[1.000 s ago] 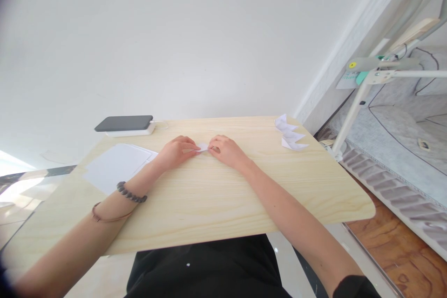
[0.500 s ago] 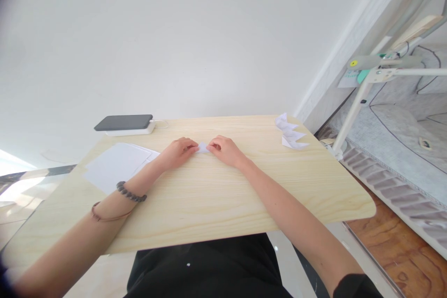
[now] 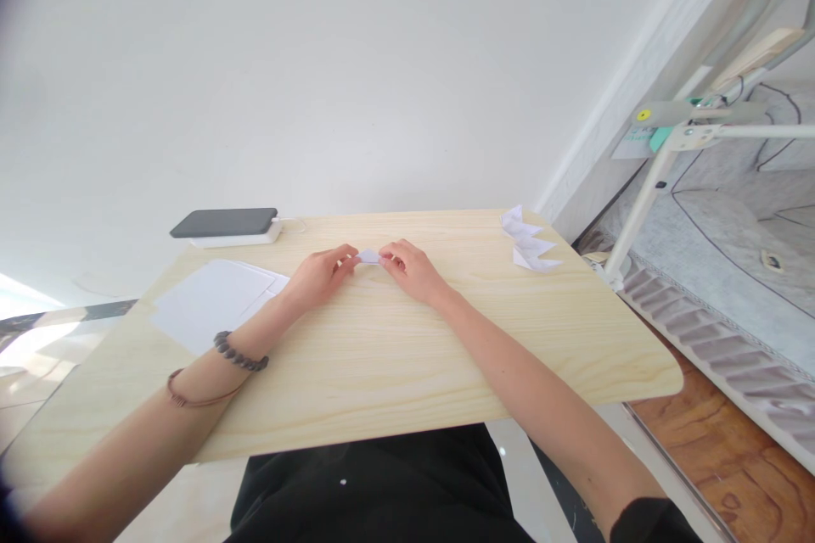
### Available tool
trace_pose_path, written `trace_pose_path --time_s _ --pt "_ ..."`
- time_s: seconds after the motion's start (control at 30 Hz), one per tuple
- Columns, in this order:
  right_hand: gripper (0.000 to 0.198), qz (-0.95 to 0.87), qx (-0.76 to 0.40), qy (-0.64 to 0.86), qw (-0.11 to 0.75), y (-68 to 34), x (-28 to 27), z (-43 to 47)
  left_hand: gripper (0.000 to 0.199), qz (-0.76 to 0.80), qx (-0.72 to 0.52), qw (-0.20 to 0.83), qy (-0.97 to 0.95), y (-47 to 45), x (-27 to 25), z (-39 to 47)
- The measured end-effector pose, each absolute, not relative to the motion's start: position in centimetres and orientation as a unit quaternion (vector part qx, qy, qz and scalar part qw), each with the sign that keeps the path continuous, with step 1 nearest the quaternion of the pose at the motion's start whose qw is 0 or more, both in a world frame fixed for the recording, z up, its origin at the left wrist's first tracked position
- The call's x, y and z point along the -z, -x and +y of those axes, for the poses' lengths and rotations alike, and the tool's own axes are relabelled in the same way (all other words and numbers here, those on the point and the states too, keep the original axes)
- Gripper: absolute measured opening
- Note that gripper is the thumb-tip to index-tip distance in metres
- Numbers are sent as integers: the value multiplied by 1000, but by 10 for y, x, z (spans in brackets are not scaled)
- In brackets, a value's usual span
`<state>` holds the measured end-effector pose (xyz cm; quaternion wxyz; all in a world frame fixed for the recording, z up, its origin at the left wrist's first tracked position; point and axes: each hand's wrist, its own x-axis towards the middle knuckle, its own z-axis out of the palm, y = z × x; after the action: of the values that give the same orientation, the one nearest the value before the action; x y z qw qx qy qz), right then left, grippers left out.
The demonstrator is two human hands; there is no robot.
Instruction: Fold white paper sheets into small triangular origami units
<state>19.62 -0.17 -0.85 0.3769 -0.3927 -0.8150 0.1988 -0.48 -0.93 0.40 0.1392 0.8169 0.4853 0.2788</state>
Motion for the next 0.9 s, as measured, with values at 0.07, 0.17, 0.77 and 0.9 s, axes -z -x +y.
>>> trace_pose_path --time_s 0.07,0.17,0.77,0.9 --pt "16 -814 -190 400 376 -196 8 -2 28 493 -293 183 -799 4 -5 -10" --pt "17 -817 -187 396 375 -195 8 -2 29 480 -335 285 -759 4 -4 -10" --pt "20 -776 -312 414 359 -200 6 -2 30 419 -392 504 -645 2 4 -7" --pt "20 -779 -313 398 370 -198 3 -5 31 422 -388 511 -641 3 4 -7"
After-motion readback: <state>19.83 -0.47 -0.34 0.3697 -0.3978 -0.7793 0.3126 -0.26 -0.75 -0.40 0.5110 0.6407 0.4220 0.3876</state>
